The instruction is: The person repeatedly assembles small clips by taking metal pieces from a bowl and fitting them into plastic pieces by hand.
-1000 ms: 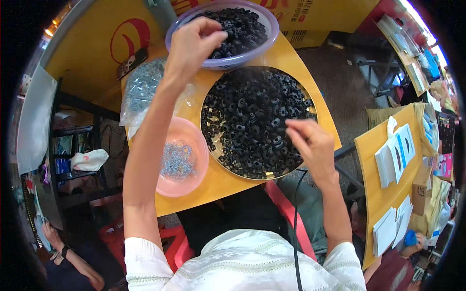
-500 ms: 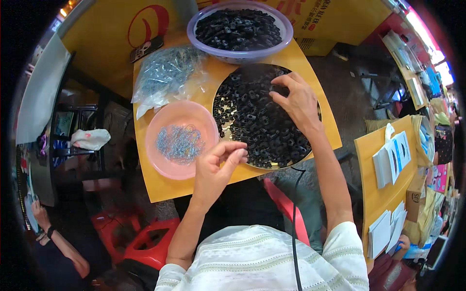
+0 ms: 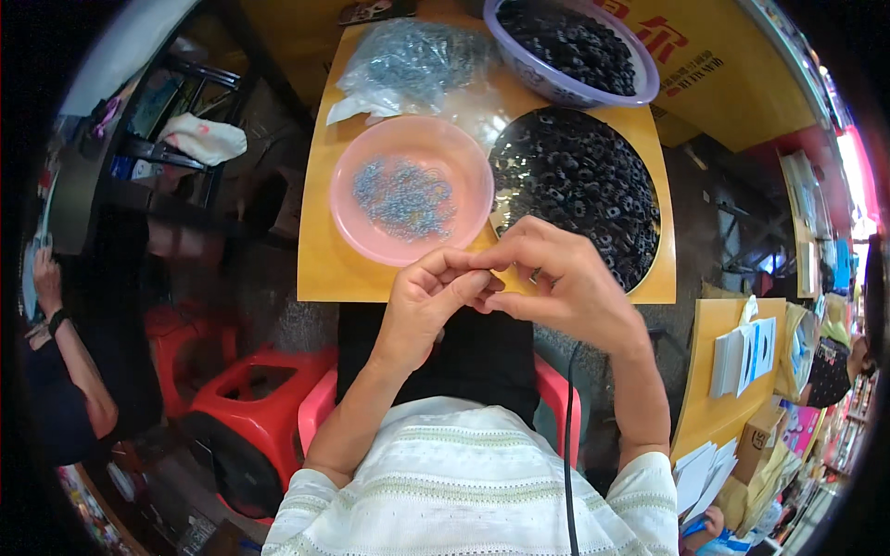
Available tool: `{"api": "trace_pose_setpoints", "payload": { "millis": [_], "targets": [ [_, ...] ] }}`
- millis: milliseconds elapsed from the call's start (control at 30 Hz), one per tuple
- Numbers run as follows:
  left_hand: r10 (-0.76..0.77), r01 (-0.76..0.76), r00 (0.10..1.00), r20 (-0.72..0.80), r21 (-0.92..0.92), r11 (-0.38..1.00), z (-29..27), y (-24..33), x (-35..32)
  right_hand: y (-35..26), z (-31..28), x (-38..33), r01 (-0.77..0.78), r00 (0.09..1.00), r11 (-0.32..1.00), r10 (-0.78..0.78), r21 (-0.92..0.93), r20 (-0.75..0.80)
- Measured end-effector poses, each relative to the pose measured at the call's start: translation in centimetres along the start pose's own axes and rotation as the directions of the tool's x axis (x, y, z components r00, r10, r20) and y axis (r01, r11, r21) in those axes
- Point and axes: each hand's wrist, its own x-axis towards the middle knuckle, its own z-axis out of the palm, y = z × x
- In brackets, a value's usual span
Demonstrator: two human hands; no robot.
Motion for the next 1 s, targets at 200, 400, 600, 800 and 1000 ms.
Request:
{"api": "trace_pose_setpoints", "payload": {
  "millis": [200, 400, 600, 800, 1000],
  "targets": [
    [-0.06, 0.06, 0.998, -0.028, 0.019, 0.998, -2.8, 0.1, -0.8, 4.4, 2.0, 6.2, 0.005, 0.994, 0.836, -0.063, -0.549, -0.087],
    [-0.118, 0.116, 0.989, 0.087, 0.025, 0.993, -5.3, 1.1, -0.1, 6.9, 4.5, 9.6, 0.04, 0.998, 0.709, -0.056, -0.704, 0.0],
    [-0.105, 0.105, 0.99, 0.095, 0.011, 0.994, -6.7, 1.8, 0.3, 7.5, 5.2, 9.5, -0.057, 0.998, 0.581, 0.01, -0.812, -0.063],
    [-0.024, 0.023, 1.0, 0.006, 0.094, 0.995, -6.1, 1.4, 0.6, 9.7, 8.1, 8.2, -0.244, 0.967, 0.426, 0.175, -0.871, -0.185],
    [0.029, -0.026, 0.999, -0.015, 0.151, 0.988, -4.0, -0.3, -0.5, 10.5, 8.6, 7.9, -0.206, 0.977, 0.597, 0.077, -0.775, -0.2]
  ]
}}
